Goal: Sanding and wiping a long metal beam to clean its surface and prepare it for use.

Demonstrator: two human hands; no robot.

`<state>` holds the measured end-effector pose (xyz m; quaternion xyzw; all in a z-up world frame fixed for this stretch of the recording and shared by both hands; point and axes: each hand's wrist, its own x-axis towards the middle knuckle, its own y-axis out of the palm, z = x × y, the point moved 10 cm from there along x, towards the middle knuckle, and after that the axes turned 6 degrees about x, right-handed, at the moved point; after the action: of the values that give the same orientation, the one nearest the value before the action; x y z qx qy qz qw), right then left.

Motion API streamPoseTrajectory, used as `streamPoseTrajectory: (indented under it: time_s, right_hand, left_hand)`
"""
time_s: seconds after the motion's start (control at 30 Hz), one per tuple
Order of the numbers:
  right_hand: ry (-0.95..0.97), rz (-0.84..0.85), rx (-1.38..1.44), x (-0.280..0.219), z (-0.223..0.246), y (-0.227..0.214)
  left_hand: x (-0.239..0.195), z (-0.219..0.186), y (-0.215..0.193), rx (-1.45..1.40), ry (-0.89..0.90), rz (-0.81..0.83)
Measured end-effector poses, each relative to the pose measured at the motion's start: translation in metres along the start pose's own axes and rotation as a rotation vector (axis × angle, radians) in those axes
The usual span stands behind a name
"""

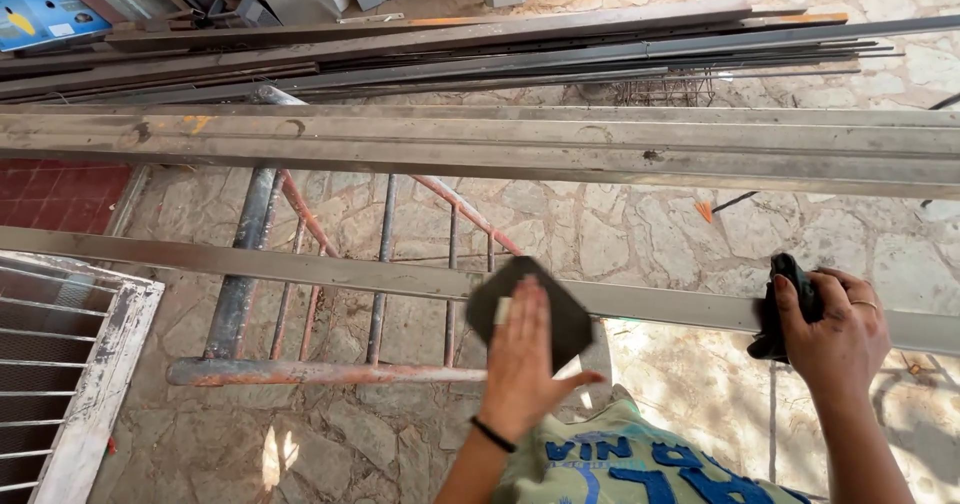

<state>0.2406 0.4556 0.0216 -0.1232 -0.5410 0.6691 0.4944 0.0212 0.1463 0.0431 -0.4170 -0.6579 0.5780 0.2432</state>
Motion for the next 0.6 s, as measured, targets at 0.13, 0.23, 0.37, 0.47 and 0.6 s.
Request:
streamPoseTrajectory:
  time_s: [0.13,0.23,0.37,0.47,0.6]
  right_hand:
    - [-0.016,-0.016,-0.010,0.000,-0.002,0.002]
    - [-0.048,-0.046,-0.015,-0.005,-0.001,-0.002]
    - [-0.017,-0.010,-0.007,0.002,0.008,-0.004]
    - [0.019,0.014,0.007,0.004,0.004,-0.003]
    - [0.029,0.025,0.005,0.002,0.004,-0.004]
  left_hand:
    - [0.025,0.113,-0.025,0.122,-0.246,-0.203]
    - [0.052,0.096,-0.008,0.129,-0.291,-0.201]
    - [0.023,-0.013,-0.004,0.133,0.023,-0.094]
    - [0.001,0.042,-0.012,0.401,-0.060,-0.269]
    - [0.040,0.127,-0.023,0.062,-0.319,-0.224]
